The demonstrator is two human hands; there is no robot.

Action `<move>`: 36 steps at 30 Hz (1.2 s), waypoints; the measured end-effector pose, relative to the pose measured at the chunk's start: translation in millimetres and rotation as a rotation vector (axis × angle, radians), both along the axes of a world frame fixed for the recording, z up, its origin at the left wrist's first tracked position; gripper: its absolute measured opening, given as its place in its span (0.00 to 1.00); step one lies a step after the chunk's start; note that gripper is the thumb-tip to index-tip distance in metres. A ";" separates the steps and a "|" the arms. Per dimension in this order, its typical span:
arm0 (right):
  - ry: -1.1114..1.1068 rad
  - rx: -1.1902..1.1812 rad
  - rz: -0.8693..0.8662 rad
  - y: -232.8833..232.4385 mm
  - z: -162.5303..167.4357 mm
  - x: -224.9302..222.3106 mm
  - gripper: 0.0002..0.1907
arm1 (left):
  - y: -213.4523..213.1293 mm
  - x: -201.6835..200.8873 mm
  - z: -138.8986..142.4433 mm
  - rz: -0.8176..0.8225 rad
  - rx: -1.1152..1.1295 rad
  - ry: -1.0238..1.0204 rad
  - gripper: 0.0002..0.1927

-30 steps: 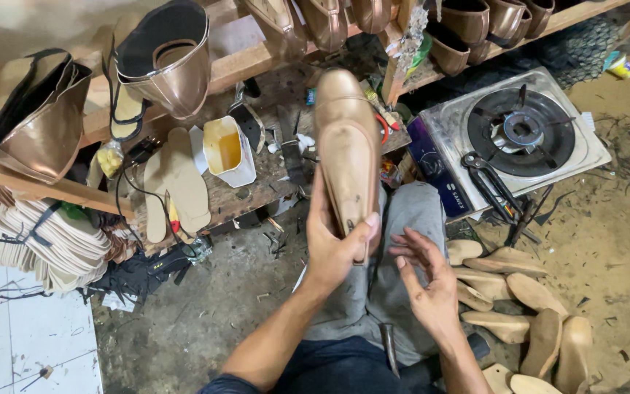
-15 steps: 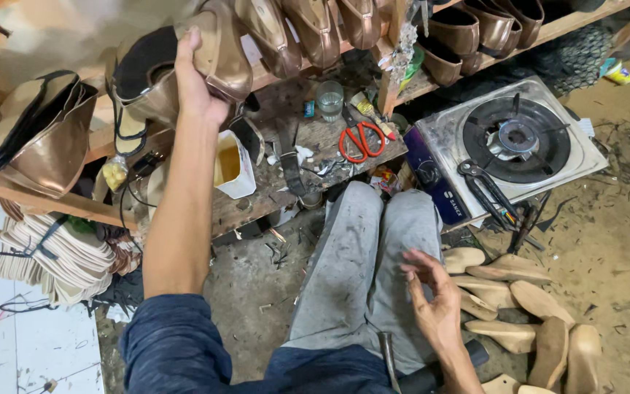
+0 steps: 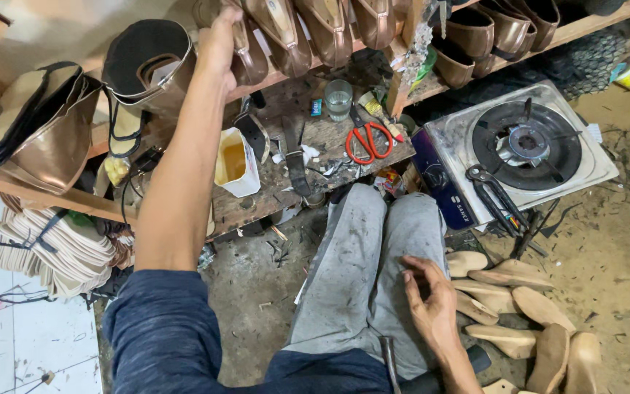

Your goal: The person trims the upper edge of a metallic shoe using pliers and a knife. They repeatedly cut small sections of the shoe's rim, rotate the shoe to access different areas, and inspect the cut edges. The person places the finished shoe on a shelf and picks up another shoe to continue the process.

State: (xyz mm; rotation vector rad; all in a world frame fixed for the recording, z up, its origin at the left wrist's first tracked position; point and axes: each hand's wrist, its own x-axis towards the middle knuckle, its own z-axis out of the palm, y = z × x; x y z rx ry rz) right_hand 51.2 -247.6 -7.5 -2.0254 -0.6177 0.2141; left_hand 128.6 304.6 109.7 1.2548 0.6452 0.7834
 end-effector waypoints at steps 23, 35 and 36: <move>-0.172 -0.010 0.028 4.3 12.0 -1.2 0.10 | -47.7 -18.2 -29.9 0.116 0.576 0.301 0.51; -0.220 0.024 0.030 1.0 5.0 3.1 0.08 | -111.5 -186.6 0.8 0.496 1.134 0.314 0.35; -0.184 0.010 0.017 1.7 4.8 3.1 0.08 | -96.6 -194.1 -0.6 0.517 1.137 0.358 0.36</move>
